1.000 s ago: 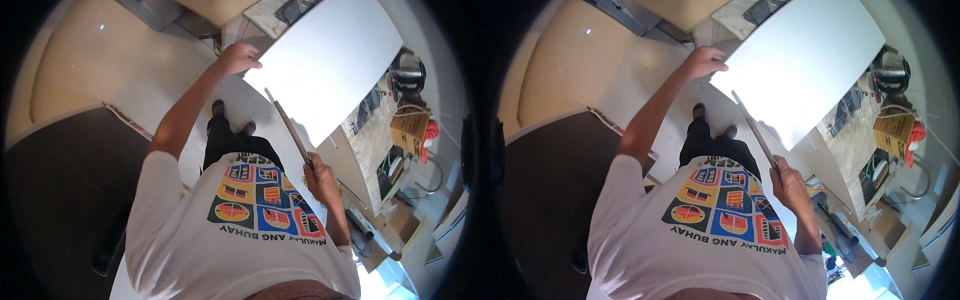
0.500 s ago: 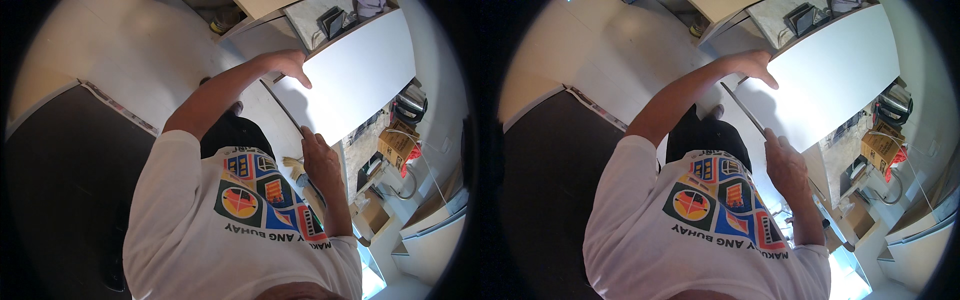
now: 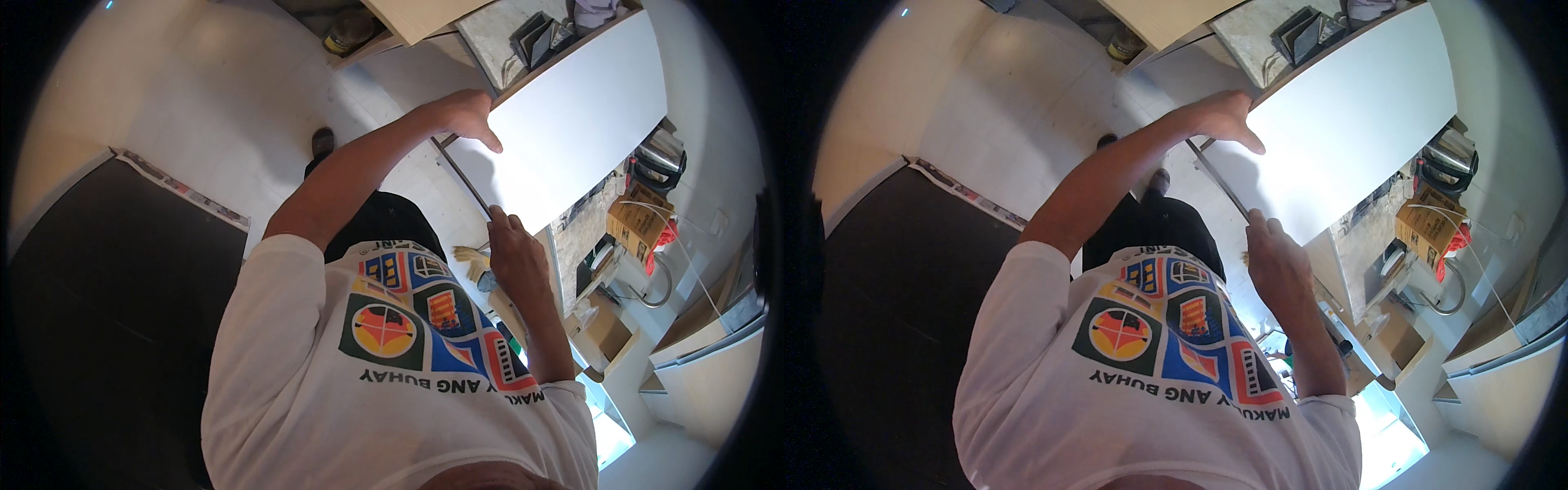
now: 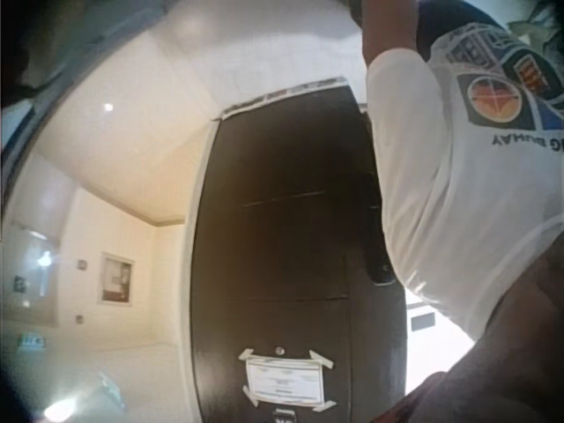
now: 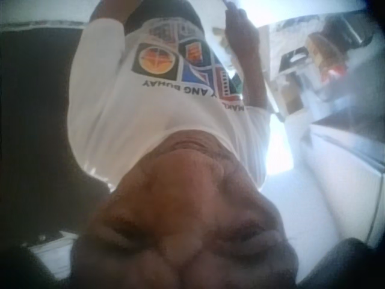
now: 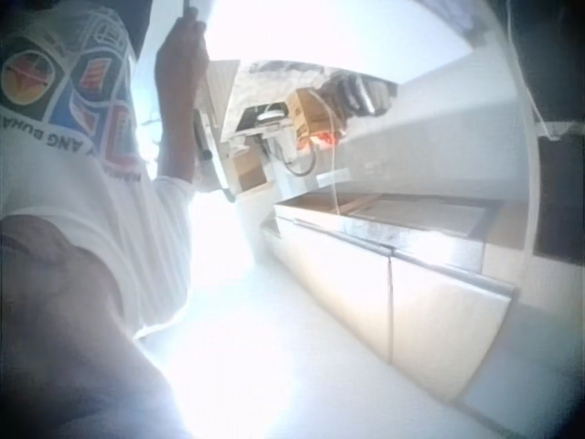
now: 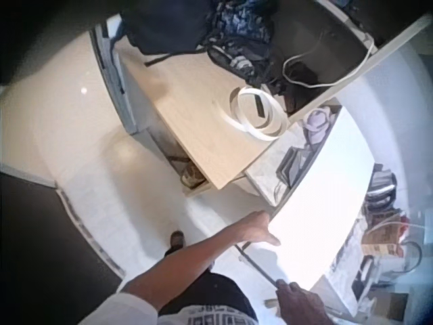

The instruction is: The person smooths the edges of a white board with sandpaper, then uses a utility knife to cut and trim the board's edges. The person repeatedly flips and repositions the board to work on different sides.

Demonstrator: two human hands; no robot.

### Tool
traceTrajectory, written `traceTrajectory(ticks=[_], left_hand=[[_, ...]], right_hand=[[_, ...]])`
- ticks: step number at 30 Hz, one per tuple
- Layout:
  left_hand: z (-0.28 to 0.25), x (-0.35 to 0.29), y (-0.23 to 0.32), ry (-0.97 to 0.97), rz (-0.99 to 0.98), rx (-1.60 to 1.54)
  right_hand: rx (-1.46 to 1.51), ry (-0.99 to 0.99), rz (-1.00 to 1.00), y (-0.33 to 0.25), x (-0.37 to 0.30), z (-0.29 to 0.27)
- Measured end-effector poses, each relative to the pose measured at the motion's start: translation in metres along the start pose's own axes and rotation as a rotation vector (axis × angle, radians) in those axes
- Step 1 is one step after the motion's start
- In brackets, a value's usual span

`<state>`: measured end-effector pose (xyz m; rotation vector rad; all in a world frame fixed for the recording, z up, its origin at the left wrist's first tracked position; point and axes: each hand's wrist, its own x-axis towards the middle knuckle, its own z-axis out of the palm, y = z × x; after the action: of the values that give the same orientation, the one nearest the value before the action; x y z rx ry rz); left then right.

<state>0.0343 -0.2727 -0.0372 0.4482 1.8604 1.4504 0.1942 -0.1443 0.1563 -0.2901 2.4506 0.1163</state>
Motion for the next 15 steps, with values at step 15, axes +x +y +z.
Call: traceTrajectory(ticks=[15], left_hand=[[0.009,-0.004,-0.001,0.079,0.007,0.030]], right_hand=[[-0.001,-0.214,0.170,-0.003,0.008,0.001]])
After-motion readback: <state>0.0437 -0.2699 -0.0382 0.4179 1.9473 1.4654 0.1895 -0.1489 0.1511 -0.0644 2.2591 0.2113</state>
